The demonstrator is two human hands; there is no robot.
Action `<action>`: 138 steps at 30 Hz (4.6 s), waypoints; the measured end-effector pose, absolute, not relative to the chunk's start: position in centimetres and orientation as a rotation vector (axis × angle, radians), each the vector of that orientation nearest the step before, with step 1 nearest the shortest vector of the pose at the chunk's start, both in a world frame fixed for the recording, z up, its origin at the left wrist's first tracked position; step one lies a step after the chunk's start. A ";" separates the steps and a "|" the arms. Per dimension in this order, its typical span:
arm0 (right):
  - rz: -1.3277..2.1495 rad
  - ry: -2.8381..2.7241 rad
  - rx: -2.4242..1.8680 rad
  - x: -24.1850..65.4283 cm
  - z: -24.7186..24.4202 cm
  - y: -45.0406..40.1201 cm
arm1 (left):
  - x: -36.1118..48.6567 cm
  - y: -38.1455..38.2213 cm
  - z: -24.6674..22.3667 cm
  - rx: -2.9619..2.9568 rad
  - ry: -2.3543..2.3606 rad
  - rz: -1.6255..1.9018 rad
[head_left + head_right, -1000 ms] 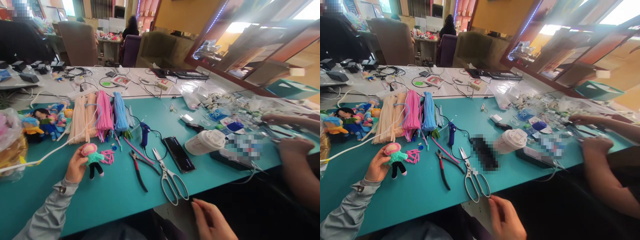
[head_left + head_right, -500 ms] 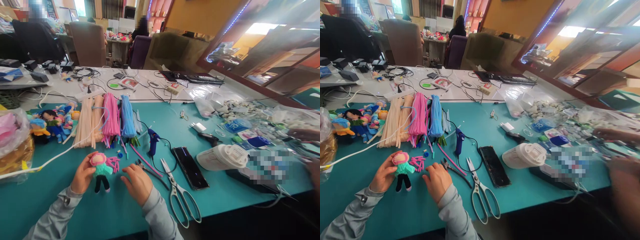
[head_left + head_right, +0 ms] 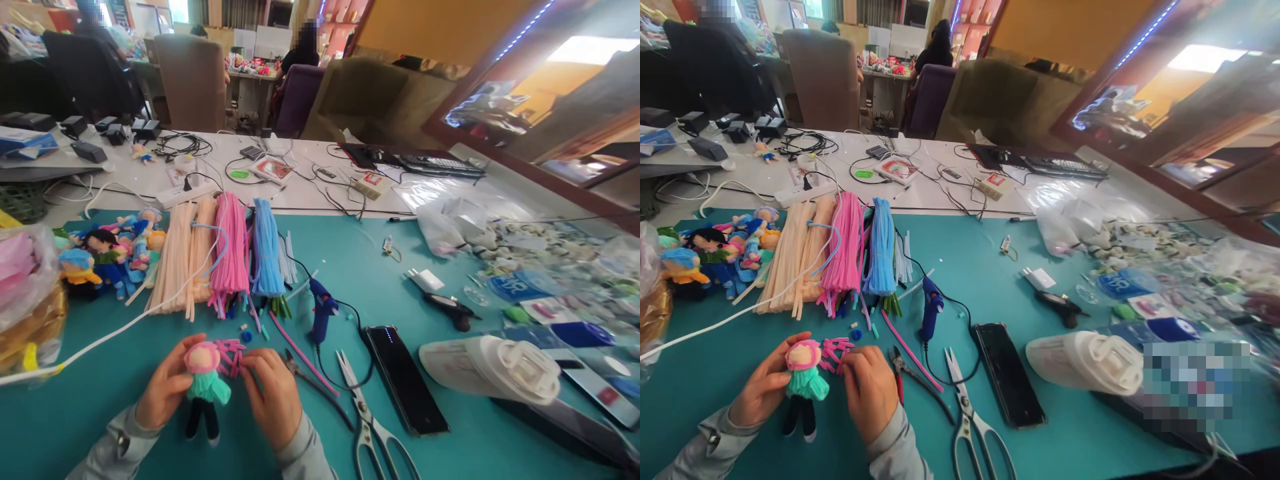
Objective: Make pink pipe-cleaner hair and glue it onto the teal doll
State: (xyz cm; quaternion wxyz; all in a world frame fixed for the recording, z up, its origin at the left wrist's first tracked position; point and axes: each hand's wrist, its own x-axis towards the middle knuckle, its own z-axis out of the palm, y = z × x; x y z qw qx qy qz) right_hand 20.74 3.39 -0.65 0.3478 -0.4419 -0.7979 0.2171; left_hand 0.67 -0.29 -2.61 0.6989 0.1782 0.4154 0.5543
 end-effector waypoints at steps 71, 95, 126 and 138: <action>0.660 -2.012 -0.899 19.3 -1.7 5.8 | -0.2 2.4 -1.9 0.794 0.979 1.389; 1.251 -1.882 -0.751 19.0 -1.3 5.9 | -1.1 0.9 -1.4 1.004 0.694 1.176; 0.787 -1.830 -0.668 18.5 0.1 4.2 | -1.4 0.8 -1.8 1.076 0.911 1.269; 0.619 -1.899 -0.518 18.5 0.3 3.9 | -1.3 0.8 -2.0 1.084 0.995 1.226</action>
